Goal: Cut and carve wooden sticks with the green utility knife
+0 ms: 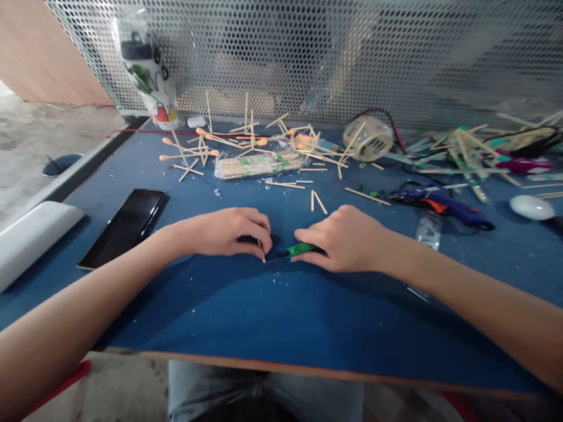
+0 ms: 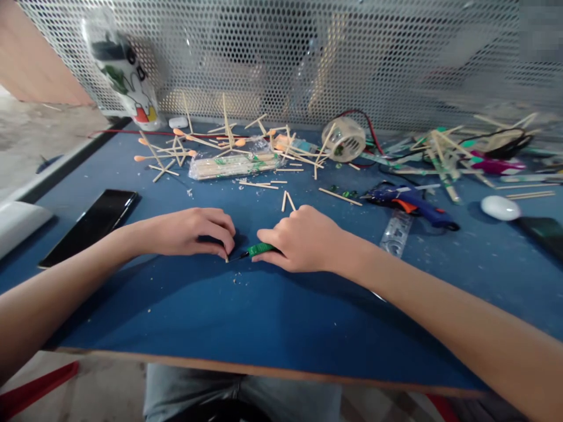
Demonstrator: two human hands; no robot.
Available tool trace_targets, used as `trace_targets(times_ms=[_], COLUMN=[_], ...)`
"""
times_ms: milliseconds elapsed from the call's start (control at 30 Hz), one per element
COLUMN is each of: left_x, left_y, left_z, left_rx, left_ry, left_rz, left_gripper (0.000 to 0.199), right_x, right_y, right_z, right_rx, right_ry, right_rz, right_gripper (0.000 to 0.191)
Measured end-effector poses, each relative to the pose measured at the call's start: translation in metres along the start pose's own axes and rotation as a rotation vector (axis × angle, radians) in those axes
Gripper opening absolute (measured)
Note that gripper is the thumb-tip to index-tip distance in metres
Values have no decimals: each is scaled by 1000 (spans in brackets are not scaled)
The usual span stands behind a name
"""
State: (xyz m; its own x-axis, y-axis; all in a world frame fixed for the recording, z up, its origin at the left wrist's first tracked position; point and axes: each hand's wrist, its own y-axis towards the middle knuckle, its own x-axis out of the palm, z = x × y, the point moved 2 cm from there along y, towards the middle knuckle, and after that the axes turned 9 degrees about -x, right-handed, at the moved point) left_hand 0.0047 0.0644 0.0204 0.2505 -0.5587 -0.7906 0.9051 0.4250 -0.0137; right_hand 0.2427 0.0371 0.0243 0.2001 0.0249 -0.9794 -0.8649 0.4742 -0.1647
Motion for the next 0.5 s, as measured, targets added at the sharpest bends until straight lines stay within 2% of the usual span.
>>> trace_targets(times_ms=[167, 300, 500], left_x=[0, -1, -4], left_y=[1, -1, -3], left_z=[0, 1, 3], left_rx=[-10, -32, -118], left_ry=[-10, 0, -32], left_rz=[-5, -20, -93], left_gripper=[12, 12, 9], right_x=[4, 9, 10], right_y=[1, -5, -7], right_z=[2, 8, 10], right_rx=[7, 11, 14], right_ry=[10, 73, 141], right_rz=[9, 66, 87], right_gripper=[52, 55, 52])
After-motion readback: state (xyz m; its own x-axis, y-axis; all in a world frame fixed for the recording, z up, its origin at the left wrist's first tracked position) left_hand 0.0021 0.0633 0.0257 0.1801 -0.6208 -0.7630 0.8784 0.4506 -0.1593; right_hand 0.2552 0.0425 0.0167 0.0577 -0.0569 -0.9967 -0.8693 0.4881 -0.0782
